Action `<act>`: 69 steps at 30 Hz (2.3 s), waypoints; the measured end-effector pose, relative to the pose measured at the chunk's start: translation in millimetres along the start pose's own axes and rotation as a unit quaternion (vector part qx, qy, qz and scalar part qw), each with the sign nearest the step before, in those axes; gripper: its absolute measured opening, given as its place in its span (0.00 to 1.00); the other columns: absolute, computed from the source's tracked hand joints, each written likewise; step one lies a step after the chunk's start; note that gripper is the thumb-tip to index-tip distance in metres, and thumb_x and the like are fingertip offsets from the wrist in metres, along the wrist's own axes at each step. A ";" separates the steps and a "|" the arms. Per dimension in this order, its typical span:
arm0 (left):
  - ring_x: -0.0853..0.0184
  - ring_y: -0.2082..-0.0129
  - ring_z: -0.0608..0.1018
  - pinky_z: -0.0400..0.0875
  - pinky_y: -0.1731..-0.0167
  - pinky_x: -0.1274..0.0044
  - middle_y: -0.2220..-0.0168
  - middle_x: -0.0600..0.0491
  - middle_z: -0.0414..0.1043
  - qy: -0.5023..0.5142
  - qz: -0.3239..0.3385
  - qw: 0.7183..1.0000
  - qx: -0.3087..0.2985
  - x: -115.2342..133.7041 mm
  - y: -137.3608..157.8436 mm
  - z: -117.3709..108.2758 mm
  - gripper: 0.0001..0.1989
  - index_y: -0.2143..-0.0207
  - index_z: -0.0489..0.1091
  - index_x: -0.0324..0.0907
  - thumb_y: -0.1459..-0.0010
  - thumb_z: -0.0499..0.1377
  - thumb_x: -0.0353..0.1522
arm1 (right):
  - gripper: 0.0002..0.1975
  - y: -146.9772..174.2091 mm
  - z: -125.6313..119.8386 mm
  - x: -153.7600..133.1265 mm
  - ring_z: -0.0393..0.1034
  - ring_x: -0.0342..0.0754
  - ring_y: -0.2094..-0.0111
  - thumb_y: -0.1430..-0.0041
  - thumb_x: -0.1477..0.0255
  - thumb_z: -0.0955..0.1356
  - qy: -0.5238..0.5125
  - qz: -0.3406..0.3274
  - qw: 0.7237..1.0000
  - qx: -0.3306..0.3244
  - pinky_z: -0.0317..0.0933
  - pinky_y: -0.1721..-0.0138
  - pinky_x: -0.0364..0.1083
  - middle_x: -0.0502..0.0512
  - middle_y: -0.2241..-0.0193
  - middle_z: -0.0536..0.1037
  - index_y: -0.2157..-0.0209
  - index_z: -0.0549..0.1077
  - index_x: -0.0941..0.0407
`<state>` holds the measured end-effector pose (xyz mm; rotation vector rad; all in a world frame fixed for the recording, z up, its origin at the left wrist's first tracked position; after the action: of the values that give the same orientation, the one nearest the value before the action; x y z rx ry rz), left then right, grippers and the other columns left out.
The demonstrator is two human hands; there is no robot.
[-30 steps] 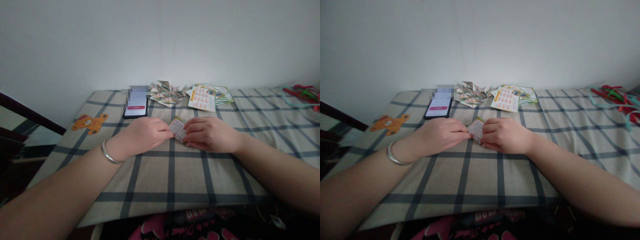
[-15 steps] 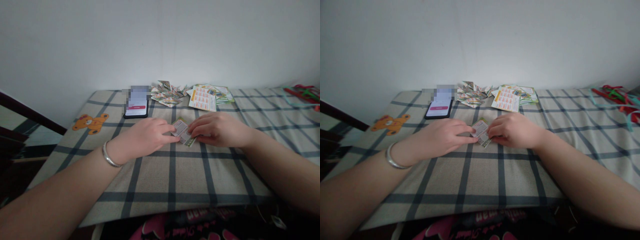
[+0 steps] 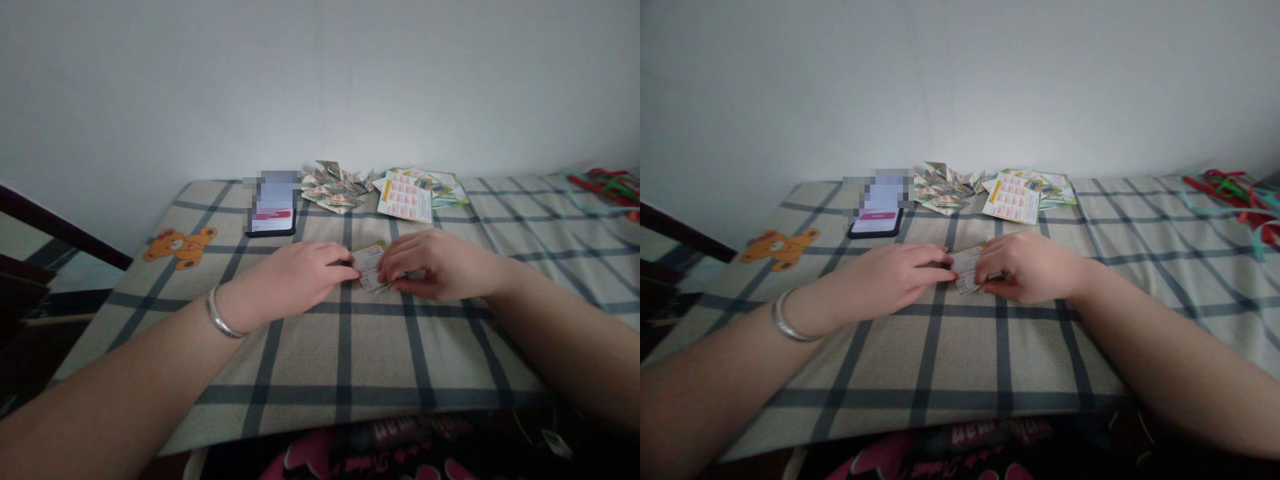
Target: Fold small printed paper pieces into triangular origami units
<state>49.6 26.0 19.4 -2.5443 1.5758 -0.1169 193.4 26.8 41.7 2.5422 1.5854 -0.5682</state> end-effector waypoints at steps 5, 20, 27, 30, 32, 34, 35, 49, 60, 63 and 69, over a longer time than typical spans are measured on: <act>0.61 0.47 0.71 0.68 0.46 0.66 0.47 0.50 0.68 0.036 -0.012 0.999 0.001 -2.6 -1.2 1.3 0.20 0.46 0.70 0.49 0.39 0.55 0.26 | 0.06 0.1 -0.3 3.0 0.71 0.46 0.63 0.41 0.74 0.67 -0.024 0.021 0.999 -0.008 0.63 0.62 0.45 0.54 0.65 0.78 0.63 0.76 0.55; 0.64 0.47 0.71 0.65 0.43 0.68 0.48 0.51 0.70 0.070 -0.028 0.997 0.022 -7.8 -3.0 1.6 0.15 0.51 0.72 0.43 0.39 0.55 0.26 | 0.05 -1.7 2.6 26.3 0.67 0.42 0.73 0.39 0.70 0.66 -0.035 0.197 0.975 0.094 0.57 0.71 0.42 0.49 0.72 0.77 0.65 0.74 0.54; 0.62 0.47 0.70 0.63 0.43 0.64 0.50 0.51 0.71 0.051 -0.023 0.998 0.030 -6.8 -2.5 -2.2 0.14 0.52 0.73 0.46 0.39 0.55 0.28 | 0.07 -4.7 8.5 32.8 0.69 0.45 0.70 0.40 0.69 0.66 -0.009 0.225 0.967 0.123 0.58 0.69 0.43 0.53 0.69 0.77 0.63 0.74 0.56; 0.63 0.48 0.71 0.65 0.44 0.65 0.50 0.50 0.71 0.058 -0.029 0.997 0.034 -8.3 -2.9 -2.5 0.15 0.52 0.73 0.45 0.40 0.55 0.28 | 0.06 -6.2 9.0 32.4 0.69 0.46 0.69 0.41 0.70 0.67 0.003 0.223 0.965 0.140 0.58 0.69 0.43 0.54 0.69 0.77 0.64 0.74 0.56; 0.62 0.48 0.71 0.65 0.44 0.65 0.50 0.49 0.71 0.053 -0.033 0.998 0.031 -9.2 -3.2 -1.8 0.15 0.51 0.72 0.43 0.41 0.56 0.27 | 0.06 -6.7 9.9 33.5 0.69 0.45 0.70 0.41 0.70 0.67 0.006 0.226 0.963 0.149 0.58 0.69 0.43 0.54 0.69 0.77 0.64 0.74 0.57; 0.62 0.48 0.71 0.64 0.44 0.66 0.50 0.48 0.72 0.049 -0.037 0.998 0.026 -9.8 -3.3 -1.2 0.15 0.51 0.72 0.40 0.41 0.57 0.27 | 0.05 -7.4 10.1 34.3 0.69 0.45 0.70 0.42 0.70 0.67 0.016 0.221 0.962 0.161 0.58 0.69 0.43 0.53 0.70 0.77 0.65 0.74 0.57; 0.62 0.48 0.71 0.64 0.44 0.66 0.50 0.48 0.72 0.048 -0.037 0.998 0.023 -9.7 -3.2 -1.1 0.15 0.51 0.71 0.40 0.41 0.57 0.27 | 0.05 -7.9 9.8 34.1 0.69 0.45 0.69 0.42 0.71 0.67 0.025 0.213 0.962 0.167 0.58 0.69 0.43 0.53 0.70 0.77 0.65 0.74 0.57; 0.63 0.49 0.72 0.65 0.45 0.66 0.50 0.51 0.72 0.052 -0.046 0.997 0.030 -10.1 -1.5 -3.9 0.16 0.52 0.74 0.46 0.40 0.55 0.27 | 0.04 -14.6 12.6 35.6 0.68 0.47 0.65 0.41 0.71 0.67 0.079 0.184 0.962 0.183 0.59 0.65 0.44 0.54 0.68 0.75 0.66 0.73 0.56; 0.63 0.53 0.76 0.71 0.50 0.67 0.54 0.50 0.76 0.030 -0.098 0.992 0.068 -20.9 -0.1 -4.8 0.15 0.55 0.75 0.40 0.40 0.52 0.26 | 0.05 -16.4 12.9 42.3 0.70 0.48 0.65 0.43 0.71 0.67 0.059 0.201 0.961 0.182 0.60 0.64 0.44 0.55 0.67 0.77 0.67 0.75 0.56; 0.63 0.52 0.75 0.70 0.49 0.67 0.52 0.49 0.75 0.025 -0.103 0.991 0.076 -21.1 -0.3 -4.0 0.15 0.52 0.72 0.39 0.39 0.52 0.27 | 0.05 -16.4 13.1 42.6 0.70 0.48 0.65 0.43 0.71 0.68 0.056 0.203 0.960 0.184 0.61 0.63 0.44 0.54 0.66 0.77 0.66 0.76 0.56; 0.63 0.49 0.73 0.68 0.47 0.67 0.49 0.50 0.72 0.009 -0.079 0.995 0.064 -16.7 -0.7 0.6 0.16 0.49 0.71 0.43 0.37 0.52 0.29 | 0.05 -17.2 12.9 41.0 0.70 0.47 0.66 0.43 0.71 0.68 0.057 0.208 0.958 0.191 0.60 0.64 0.44 0.54 0.68 0.76 0.66 0.76 0.56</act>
<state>42.9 41.4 19.2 -2.5709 1.3249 -0.2508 190.8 66.0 17.1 3.1193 0.9818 -0.7448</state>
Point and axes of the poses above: each hand's wrist, its own y-axis away from the middle knuckle, its own z-axis out of the palm, x = y × z, the point moved 7 cm from there along -y, towards the middle knuckle
